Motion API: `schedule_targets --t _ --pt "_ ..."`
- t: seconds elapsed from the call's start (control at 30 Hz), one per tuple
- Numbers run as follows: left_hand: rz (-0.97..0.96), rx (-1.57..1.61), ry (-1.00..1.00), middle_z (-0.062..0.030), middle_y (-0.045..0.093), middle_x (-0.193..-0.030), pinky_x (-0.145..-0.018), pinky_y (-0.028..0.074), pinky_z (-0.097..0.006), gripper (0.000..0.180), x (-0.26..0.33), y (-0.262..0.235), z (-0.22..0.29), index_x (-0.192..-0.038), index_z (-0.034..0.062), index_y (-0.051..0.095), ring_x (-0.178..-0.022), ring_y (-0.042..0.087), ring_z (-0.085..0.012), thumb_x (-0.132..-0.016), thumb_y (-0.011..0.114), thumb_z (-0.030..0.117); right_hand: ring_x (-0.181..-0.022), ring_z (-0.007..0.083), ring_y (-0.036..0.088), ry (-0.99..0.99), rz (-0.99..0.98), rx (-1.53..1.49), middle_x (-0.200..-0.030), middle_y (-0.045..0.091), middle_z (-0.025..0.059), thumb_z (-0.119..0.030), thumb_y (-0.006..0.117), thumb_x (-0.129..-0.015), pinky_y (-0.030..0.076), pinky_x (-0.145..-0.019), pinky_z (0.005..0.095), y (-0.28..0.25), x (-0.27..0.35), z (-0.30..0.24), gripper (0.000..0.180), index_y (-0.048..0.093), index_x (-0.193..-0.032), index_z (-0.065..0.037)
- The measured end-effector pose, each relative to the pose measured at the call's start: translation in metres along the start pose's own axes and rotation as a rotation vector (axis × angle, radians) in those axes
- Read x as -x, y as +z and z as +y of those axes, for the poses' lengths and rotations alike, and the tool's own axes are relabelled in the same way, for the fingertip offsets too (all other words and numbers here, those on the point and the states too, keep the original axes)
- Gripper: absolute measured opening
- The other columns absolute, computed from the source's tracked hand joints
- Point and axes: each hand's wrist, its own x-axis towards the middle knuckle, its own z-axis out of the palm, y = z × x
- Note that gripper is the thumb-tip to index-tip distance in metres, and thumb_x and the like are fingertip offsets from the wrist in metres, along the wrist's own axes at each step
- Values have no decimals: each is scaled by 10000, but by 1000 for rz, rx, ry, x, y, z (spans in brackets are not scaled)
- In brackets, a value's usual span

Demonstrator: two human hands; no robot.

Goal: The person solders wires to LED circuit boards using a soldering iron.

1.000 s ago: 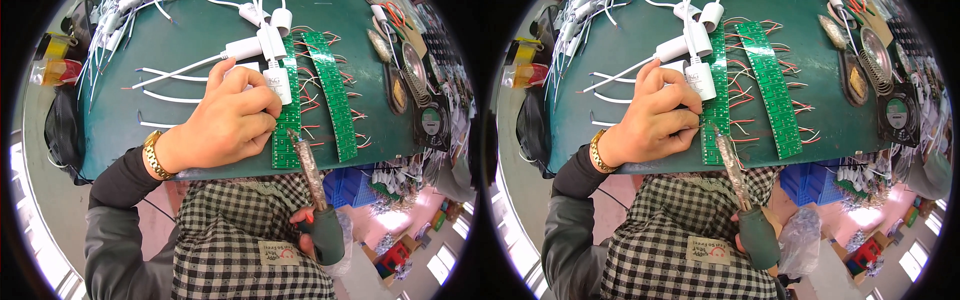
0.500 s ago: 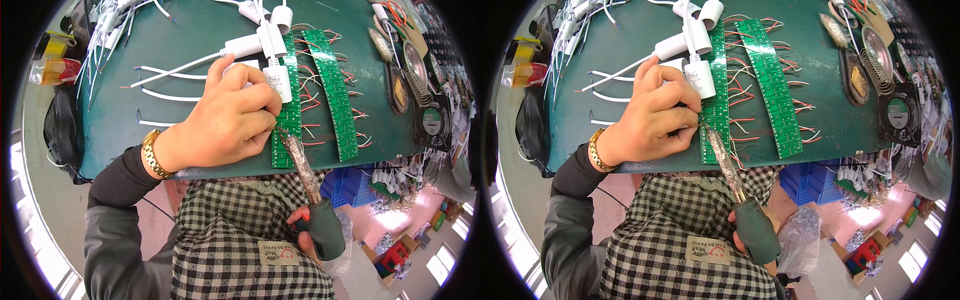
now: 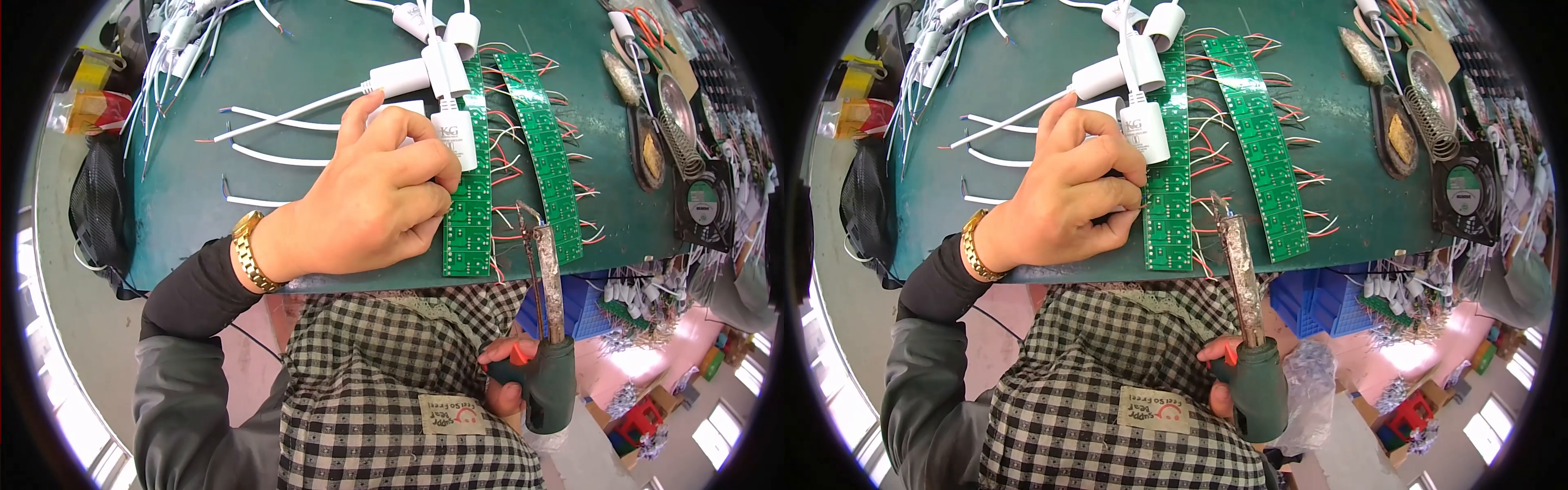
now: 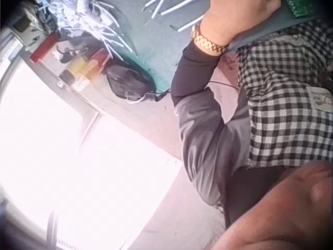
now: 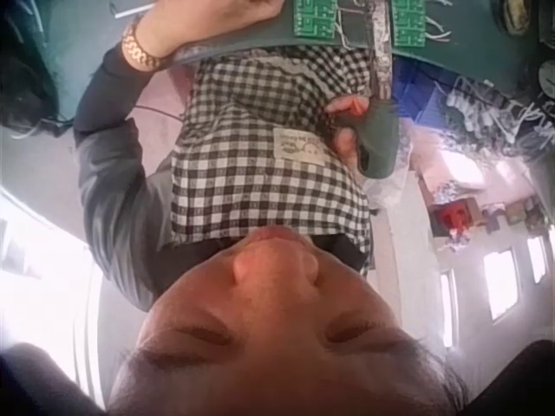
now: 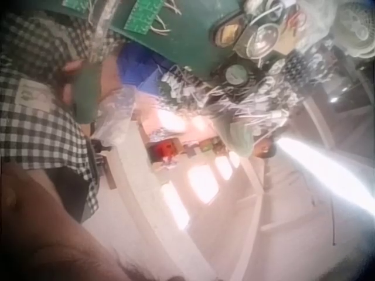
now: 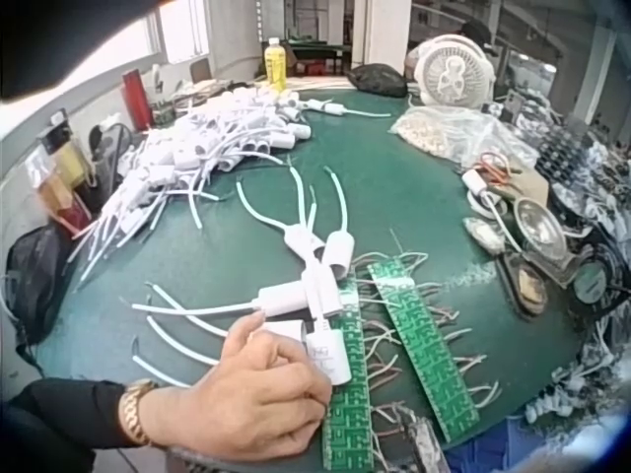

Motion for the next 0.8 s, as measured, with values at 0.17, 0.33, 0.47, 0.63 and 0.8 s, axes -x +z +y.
schedule_targets --t 0.17,0.33,0.47,0.63,0.8 --pt "5 -3 -8 39 590 -883 -954 277 -541 186 1 0 0 -689 91 611 -900 526 -215 -564 706 -9 -942 195 552 -21 -80 -58 -1016 589 118 -34 626 -713 424 -840 294 -3 1 2 351 541 -1050 12" --pt "-1 0 -6 39 590 -885 -953 278 -545 185 0 0 0 -688 91 613 -902 525 -215 -564 707 -9 -973 199 546 -86 -96 -90 -1047 579 128 -20 619 -714 418 -859 297 -4 2 11 374 534 -1077 11" --pt "-9 1 -8 42 589 -888 -959 274 -552 183 0 -1 0 -690 94 616 -908 523 -215 -567 708 -6 -939 216 565 -138 -38 -112 -1035 581 138 -72 658 -784 447 -839 335 -3 8 20 391 509 -1137 8" --pt "-13 3 -7 45 588 -893 -982 258 -562 172 0 -1 -1 -692 102 619 -918 521 -214 -581 709 6 -854 255 597 -409 -42 -2 -1006 585 154 -184 643 -871 493 -768 394 -5 1 31 467 432 -1255 -23" --pt "-15 7 -4 44 586 -899 -990 255 -561 169 -1 0 -1 -696 103 618 -917 521 -213 -588 711 12 -840 270 604 -518 -42 -8 -971 589 165 -198 603 -898 499 -759 409 -3 -7 27 471 406 -1292 -32"
